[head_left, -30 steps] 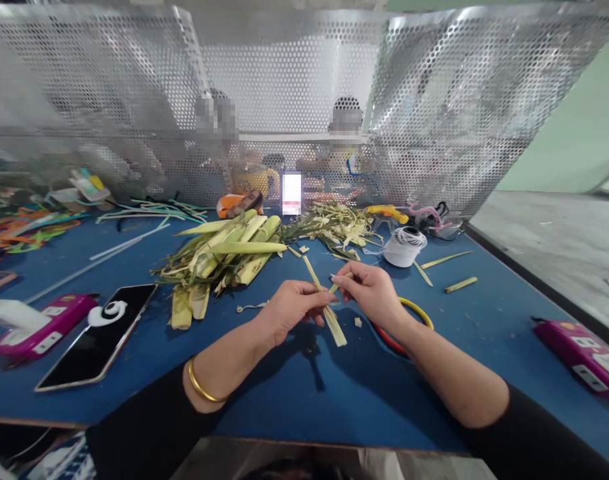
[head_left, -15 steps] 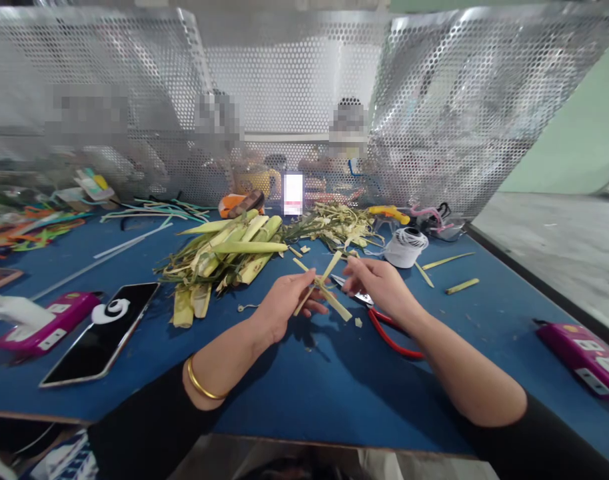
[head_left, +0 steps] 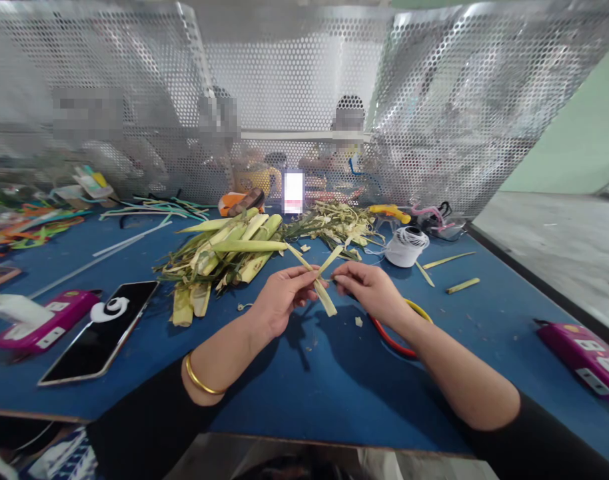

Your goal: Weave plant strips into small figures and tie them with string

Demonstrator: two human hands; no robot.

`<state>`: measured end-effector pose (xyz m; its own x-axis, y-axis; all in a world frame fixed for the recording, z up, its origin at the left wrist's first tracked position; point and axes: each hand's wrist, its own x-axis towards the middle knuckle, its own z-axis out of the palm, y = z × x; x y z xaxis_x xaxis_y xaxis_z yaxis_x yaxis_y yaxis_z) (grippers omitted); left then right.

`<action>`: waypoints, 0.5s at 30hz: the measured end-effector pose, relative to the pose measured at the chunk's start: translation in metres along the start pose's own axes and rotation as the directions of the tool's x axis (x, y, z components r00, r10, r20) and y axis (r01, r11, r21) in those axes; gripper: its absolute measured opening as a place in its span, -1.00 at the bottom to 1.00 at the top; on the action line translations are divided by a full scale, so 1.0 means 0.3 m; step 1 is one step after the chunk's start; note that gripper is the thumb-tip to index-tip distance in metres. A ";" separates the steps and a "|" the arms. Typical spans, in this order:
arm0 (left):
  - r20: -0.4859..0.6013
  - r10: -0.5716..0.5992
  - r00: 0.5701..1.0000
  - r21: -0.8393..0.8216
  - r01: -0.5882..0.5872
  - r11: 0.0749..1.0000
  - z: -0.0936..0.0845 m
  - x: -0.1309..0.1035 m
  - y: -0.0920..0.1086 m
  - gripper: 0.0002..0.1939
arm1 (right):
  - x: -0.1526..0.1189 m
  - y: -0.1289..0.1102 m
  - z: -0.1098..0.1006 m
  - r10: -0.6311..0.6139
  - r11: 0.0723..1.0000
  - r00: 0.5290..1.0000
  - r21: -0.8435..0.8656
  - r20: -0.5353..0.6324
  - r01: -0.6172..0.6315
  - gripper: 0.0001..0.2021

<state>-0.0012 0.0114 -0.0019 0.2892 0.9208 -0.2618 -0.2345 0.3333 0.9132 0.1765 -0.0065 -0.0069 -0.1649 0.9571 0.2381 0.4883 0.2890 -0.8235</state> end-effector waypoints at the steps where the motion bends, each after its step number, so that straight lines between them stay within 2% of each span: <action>1: 0.040 -0.013 0.999 -0.036 0.014 0.999 -0.001 0.000 0.000 -0.88 | 0.003 0.003 -0.004 -0.052 0.999 0.996 -0.018 -0.072 0.050 -0.82; 2: 0.078 -0.015 0.997 -0.063 0.020 0.998 -0.001 0.000 0.000 -0.89 | 0.005 0.004 -0.006 -0.105 0.994 0.989 -0.029 -0.106 0.103 -0.83; 4: 0.144 -0.008 0.990 -0.092 0.021 0.996 -0.001 -0.003 -0.003 -0.89 | 0.005 0.004 -0.004 -0.163 0.986 0.985 0.015 -0.055 0.164 -0.83; 7: 0.233 -0.010 0.972 -0.080 0.030 0.996 -0.005 -0.010 -0.004 -0.86 | 0.003 0.006 0.002 -0.149 0.985 0.985 0.095 0.089 0.141 -0.81; 10: 0.316 -0.051 0.948 0.022 0.046 0.999 -0.011 -0.014 0.003 -0.83 | 0.005 0.012 -0.002 -0.157 0.987 0.979 0.043 0.128 0.153 -0.76; 12: 0.325 -0.066 0.943 0.078 0.043 0.996 -0.012 -0.014 0.008 -0.85 | 0.008 0.015 -0.006 -0.164 0.986 0.976 -0.007 0.143 0.167 -0.74; 15: 0.278 -0.062 0.959 0.075 0.042 0.996 -0.006 -0.014 0.005 -0.89 | 0.008 0.015 -0.003 -0.162 0.986 0.974 -0.019 0.158 0.167 -0.75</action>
<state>-0.0043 0.0085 0.0000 0.5498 0.8057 -0.2203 -0.1519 0.3558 0.9221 0.1791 -0.0028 -0.0095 -0.3749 0.8825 0.2841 0.4698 0.4450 -0.7624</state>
